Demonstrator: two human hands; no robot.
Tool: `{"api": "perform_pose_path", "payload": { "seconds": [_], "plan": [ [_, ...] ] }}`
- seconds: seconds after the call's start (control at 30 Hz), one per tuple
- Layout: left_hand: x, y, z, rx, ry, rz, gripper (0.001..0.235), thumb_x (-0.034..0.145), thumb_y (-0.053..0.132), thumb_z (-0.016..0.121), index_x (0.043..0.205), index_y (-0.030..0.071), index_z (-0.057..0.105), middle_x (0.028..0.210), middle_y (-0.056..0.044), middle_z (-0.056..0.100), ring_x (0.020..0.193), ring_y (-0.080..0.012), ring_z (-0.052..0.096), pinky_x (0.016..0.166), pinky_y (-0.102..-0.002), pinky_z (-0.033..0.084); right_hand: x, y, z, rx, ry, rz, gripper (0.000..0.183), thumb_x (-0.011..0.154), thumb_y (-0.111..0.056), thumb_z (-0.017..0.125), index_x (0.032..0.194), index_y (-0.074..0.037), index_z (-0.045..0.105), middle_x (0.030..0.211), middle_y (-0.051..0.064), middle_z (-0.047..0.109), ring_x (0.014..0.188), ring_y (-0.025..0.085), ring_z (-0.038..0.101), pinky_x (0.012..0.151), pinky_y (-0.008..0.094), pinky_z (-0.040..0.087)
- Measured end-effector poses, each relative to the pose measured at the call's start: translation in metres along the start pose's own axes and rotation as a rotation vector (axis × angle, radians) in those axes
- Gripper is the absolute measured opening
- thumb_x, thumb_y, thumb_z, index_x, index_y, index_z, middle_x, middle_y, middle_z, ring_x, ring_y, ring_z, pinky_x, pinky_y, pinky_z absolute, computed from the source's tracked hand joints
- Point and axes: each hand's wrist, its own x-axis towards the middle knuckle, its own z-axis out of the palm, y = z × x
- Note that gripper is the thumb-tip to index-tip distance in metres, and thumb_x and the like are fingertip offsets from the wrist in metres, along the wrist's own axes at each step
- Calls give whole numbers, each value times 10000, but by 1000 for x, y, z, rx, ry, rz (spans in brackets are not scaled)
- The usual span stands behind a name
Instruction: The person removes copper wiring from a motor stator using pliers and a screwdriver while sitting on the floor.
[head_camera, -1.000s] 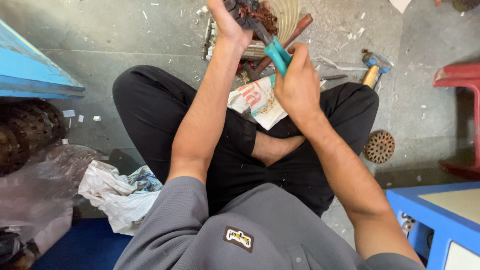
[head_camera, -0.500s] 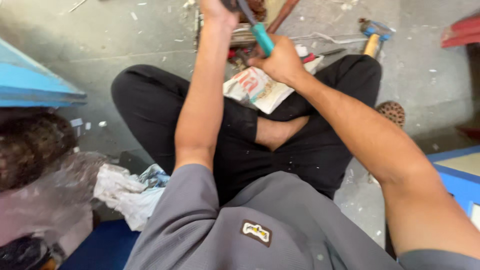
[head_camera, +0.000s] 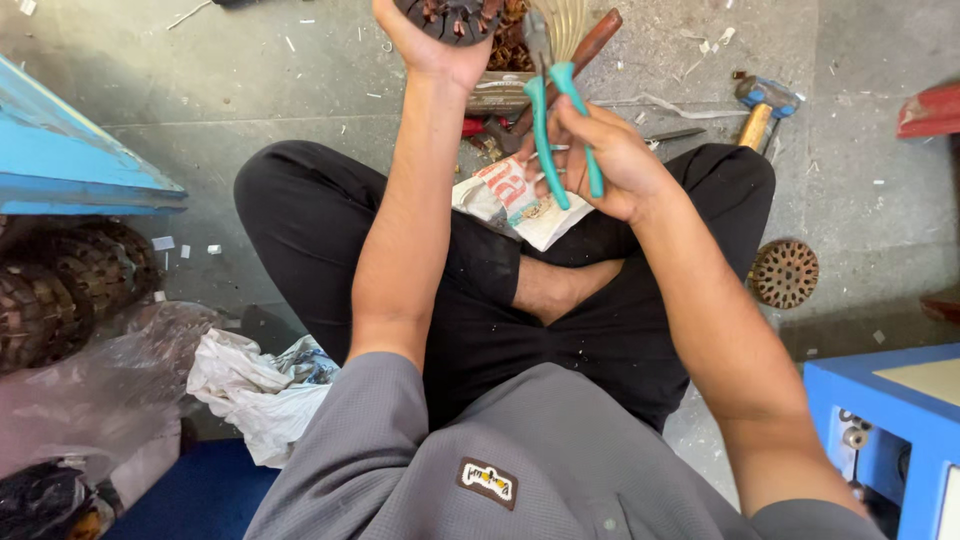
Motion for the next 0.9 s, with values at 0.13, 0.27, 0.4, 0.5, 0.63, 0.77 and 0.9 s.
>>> {"api": "perform_pose_path", "payload": {
  "seconds": [0.13, 0.27, 0.4, 0.5, 0.63, 0.77, 0.9],
  "plan": [
    [-9, 1, 25, 24, 146, -38, 626, 862, 685, 465, 955, 92, 644, 855, -73, 675, 791, -276, 644, 698, -475, 511, 0, 5, -10, -167, 85, -94, 299, 1073, -286, 524, 1218, -34, 592, 1187, 132, 669, 1036, 270, 693, 892, 455, 615],
    [-17, 2, 43, 103, 41, -121, 707, 867, 708, 452, 1010, 47, 659, 910, -122, 712, 836, -308, 683, 704, -469, 524, -2, 14, -18, -516, 174, -224, 273, 1079, -262, 573, 1229, -39, 619, 1213, 99, 650, 1061, 230, 661, 926, 420, 580],
    [-12, 1, 49, 275, -74, -94, 704, 916, 653, 439, 1034, -6, 657, 943, -173, 719, 869, -343, 717, 784, -512, 586, -14, 16, -14, -1235, 222, -596, 202, 1069, -145, 649, 1227, -24, 680, 1185, 139, 622, 1139, 326, 635, 1005, 445, 513],
    [-8, -1, 37, 345, 18, -117, 634, 971, 579, 422, 1044, -10, 643, 959, -188, 710, 878, -363, 729, 803, -579, 621, -24, 17, 3, -1486, 420, -618, 283, 1001, -122, 718, 1250, 0, 659, 1269, 191, 573, 1104, 397, 588, 937, 463, 482],
    [-6, -9, 16, 367, -20, -140, 551, 1039, 513, 433, 1067, 3, 640, 978, -170, 691, 846, -342, 703, 777, -684, 649, -30, 9, 18, -1681, 458, -719, 330, 924, -96, 755, 1230, -8, 670, 1277, 164, 579, 1122, 390, 574, 945, 481, 447],
    [-7, -13, 19, 409, 7, -141, 672, 941, 597, 367, 999, -6, 659, 919, -186, 714, 809, -349, 746, 608, -616, 637, -33, 10, 23, -1616, 448, -722, 310, 948, -92, 749, 1236, -18, 662, 1287, 155, 574, 1142, 377, 573, 978, 479, 450],
    [-10, -12, 31, 481, -17, -160, 736, 983, 637, 355, 1033, -29, 664, 949, -236, 724, 863, -344, 749, 626, -543, 626, -28, 10, 22, -1620, 476, -712, 315, 961, -86, 740, 1256, -15, 658, 1300, 165, 562, 1166, 390, 562, 979, 491, 442]
  ]
}}
